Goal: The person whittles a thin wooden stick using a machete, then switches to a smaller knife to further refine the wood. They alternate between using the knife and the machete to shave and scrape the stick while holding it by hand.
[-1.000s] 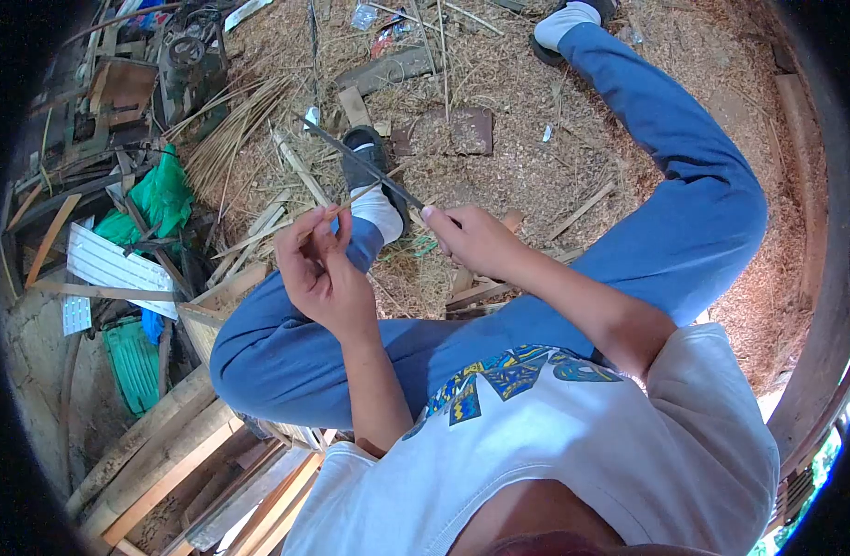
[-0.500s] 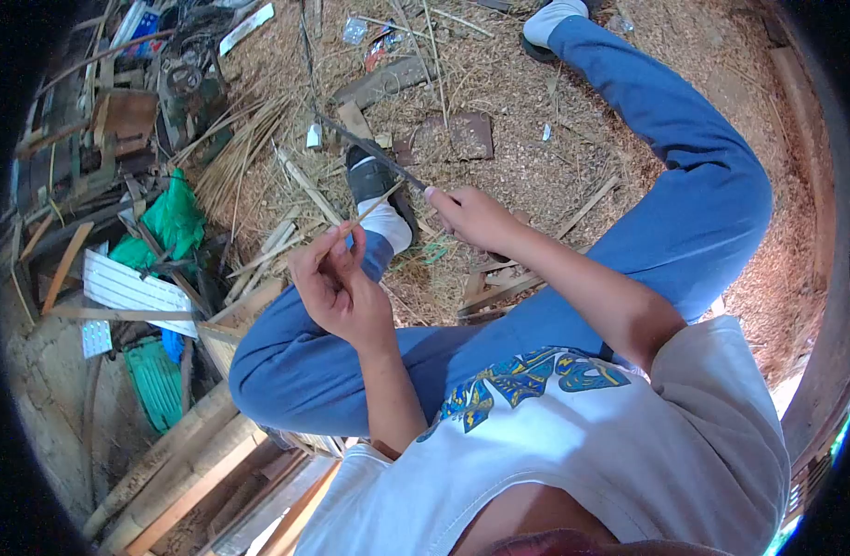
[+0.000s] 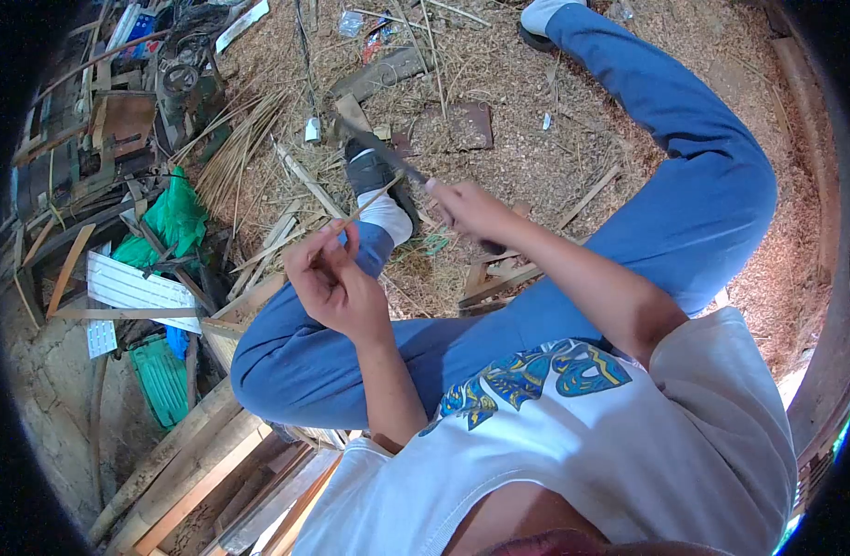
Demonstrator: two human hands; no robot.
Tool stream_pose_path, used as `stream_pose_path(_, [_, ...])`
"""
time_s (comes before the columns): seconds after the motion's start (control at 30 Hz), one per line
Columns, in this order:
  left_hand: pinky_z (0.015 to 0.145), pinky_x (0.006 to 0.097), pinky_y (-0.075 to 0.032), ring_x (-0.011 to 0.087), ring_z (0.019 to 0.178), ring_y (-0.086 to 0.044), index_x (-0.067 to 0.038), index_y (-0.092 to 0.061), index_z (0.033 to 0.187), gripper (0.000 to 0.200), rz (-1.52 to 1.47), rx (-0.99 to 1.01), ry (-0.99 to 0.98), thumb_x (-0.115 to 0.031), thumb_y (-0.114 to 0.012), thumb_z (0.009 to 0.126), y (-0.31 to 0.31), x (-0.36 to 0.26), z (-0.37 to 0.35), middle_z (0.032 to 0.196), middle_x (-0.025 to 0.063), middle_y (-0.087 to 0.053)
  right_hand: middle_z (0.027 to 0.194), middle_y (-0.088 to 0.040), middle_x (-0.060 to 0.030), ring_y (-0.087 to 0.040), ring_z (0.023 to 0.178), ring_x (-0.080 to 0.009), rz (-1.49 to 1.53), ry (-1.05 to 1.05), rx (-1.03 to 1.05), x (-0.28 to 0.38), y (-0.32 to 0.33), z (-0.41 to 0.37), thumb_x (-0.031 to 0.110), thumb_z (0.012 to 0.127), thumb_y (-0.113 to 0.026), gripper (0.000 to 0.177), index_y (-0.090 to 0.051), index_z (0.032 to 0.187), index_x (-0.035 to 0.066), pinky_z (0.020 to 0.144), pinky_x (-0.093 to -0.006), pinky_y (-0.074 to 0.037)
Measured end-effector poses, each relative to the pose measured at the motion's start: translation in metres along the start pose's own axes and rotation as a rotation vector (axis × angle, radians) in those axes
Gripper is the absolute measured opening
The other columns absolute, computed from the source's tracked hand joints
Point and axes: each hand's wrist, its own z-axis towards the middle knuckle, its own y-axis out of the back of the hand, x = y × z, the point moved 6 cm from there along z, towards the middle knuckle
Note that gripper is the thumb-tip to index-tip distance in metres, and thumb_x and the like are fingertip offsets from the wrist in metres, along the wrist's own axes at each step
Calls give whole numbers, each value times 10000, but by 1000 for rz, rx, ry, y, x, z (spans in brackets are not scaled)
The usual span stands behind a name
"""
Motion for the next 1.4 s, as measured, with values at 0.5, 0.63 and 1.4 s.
stream_pose_path(0.5, [853, 336, -634, 193, 1010, -673, 31, -571, 1109, 81, -32, -30, 7, 16, -557, 1031, 3, -1, 5, 1085, 121, -616, 669, -498, 1, -446, 474, -79, 129, 405, -49, 54, -14, -23, 446, 1067, -515, 371, -488, 1027, 78, 417, -264, -383])
stream_pose_path(0.63, [861, 342, -633, 200, 1012, -679, 32, -574, 1110, 83, -39, -27, 11, 8, -565, 1031, 2, -2, 5, 1086, 119, -615, 717, -571, -52, -556, 581, -169, 11, 761, -109, 73, -16, -50, 364, 1052, -565, 319, -501, 975, 61, 546, -343, -453])
stream_pose_path(1.4, [884, 339, -632, 171, 1018, -665, 39, -588, 1103, 95, -6, -11, 101, 46, -527, 1032, 17, 4, 12, 1096, 113, -611, 616, -587, -65, -581, 458, -195, -57, 206, -322, -22, 30, 27, 337, 1060, -501, 326, -626, 996, 42, 484, -373, -481])
